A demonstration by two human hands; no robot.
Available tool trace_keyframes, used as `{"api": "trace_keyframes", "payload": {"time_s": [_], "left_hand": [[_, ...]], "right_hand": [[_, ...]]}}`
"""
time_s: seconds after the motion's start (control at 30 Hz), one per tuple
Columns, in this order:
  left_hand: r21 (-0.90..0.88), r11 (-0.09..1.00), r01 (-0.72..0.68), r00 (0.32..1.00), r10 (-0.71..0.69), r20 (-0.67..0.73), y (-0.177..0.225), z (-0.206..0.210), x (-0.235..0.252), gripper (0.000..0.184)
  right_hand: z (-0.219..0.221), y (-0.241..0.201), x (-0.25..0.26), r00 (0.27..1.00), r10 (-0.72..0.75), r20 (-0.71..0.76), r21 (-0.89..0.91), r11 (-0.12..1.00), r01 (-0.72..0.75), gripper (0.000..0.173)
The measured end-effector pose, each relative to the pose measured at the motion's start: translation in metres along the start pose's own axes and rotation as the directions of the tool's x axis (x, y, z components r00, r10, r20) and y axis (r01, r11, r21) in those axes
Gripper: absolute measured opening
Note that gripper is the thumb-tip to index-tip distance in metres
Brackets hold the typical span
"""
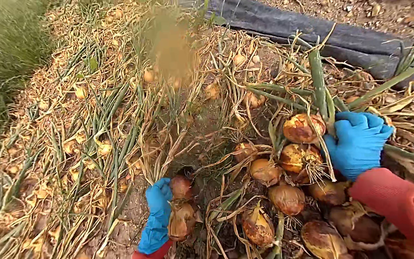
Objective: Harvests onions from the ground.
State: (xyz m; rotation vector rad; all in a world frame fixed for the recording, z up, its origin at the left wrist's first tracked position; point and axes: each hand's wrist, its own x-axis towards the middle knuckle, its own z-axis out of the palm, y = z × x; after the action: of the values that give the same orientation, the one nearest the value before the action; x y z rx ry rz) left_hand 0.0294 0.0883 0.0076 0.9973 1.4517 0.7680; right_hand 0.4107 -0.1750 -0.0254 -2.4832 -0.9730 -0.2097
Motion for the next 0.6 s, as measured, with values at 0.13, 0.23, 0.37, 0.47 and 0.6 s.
{"api": "trace_keyframes", "payload": {"time_s": [0.13,0.23,0.37,0.47,0.6], "left_hand": [[-0.032,0.996,-0.086,0.994,0.083,-0.076,-0.011,-0.041,-0.061,0.042],[-0.099,0.955,-0.280,0.957,0.286,0.047,0.010,0.001,-0.117,0.037],[0.251,0.832,-0.494,0.831,0.366,0.419,0.042,0.118,-0.173,0.020],[0.541,0.487,-0.685,0.584,-0.076,0.808,0.019,0.213,-0.205,0.054],[0.405,0.500,-0.765,0.223,-0.385,0.896,0.013,0.215,-0.204,0.076]], "right_hand": [[0.004,-0.019,-0.001,0.999,0.047,-0.025,0.008,0.999,-0.047,0.027],[0.002,-0.019,-0.005,0.998,0.057,-0.030,0.016,0.998,-0.057,0.025],[0.005,-0.013,-0.006,0.999,0.042,-0.033,0.050,0.998,-0.041,0.023],[-0.003,-0.014,-0.003,0.996,0.079,-0.031,0.071,0.995,-0.076,0.019],[-0.003,-0.017,-0.019,0.981,0.184,-0.065,0.283,0.946,-0.159,0.032]]}}
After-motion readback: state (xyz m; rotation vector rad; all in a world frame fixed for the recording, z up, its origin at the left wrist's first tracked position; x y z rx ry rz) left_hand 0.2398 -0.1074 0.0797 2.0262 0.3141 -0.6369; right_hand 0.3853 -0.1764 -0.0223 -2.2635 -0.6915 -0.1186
